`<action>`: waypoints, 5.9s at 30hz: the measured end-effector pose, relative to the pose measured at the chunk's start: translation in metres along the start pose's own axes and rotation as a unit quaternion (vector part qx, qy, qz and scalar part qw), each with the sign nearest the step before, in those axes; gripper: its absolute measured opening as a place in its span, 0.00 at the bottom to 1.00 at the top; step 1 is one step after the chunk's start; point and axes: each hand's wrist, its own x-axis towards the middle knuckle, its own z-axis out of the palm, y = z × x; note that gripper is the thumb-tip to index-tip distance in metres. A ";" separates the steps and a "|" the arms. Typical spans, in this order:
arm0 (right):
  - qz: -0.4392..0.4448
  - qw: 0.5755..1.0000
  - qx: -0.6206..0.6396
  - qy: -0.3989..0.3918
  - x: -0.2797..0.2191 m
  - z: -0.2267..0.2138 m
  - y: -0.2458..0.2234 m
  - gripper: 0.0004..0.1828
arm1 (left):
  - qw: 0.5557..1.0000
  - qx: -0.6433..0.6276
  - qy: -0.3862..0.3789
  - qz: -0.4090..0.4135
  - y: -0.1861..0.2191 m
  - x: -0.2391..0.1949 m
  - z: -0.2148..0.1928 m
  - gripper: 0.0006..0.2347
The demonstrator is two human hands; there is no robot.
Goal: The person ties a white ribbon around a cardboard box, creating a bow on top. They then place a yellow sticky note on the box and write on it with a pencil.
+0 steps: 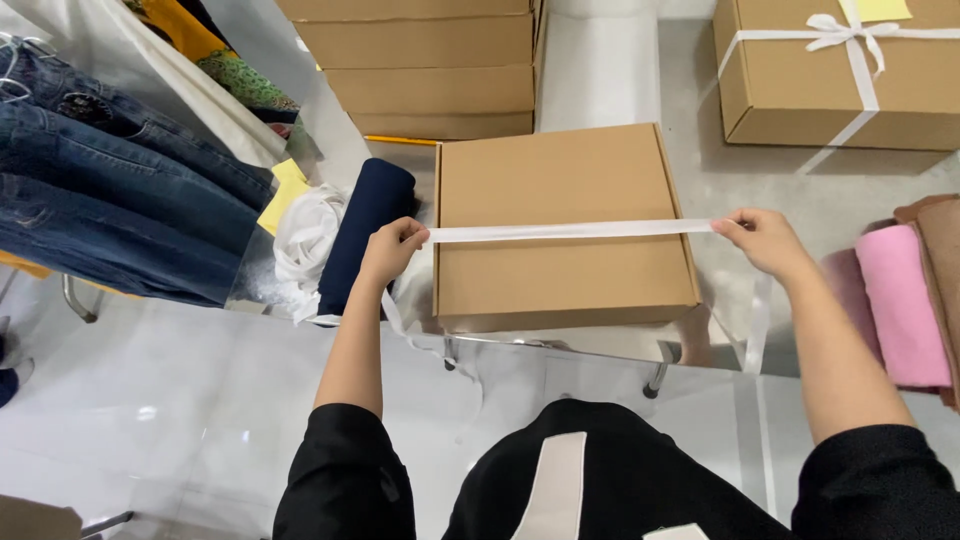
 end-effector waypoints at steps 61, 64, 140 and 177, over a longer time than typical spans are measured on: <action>0.278 0.684 0.675 0.003 -0.005 -0.010 -0.042 0.09 | 0.779 -0.596 -0.060 -0.186 0.050 0.003 0.024 0.11; 0.256 0.707 0.659 -0.003 0.000 -0.010 -0.034 0.13 | 0.738 -0.655 -0.082 -0.137 0.049 0.019 0.029 0.05; 0.062 0.898 0.435 -0.016 -0.049 0.126 -0.148 0.12 | 0.882 -0.460 -0.072 -0.069 0.184 -0.034 0.179 0.15; 0.080 0.895 0.425 -0.114 -0.102 0.124 -0.151 0.21 | 0.917 -0.349 -0.143 0.128 0.127 -0.014 0.190 0.13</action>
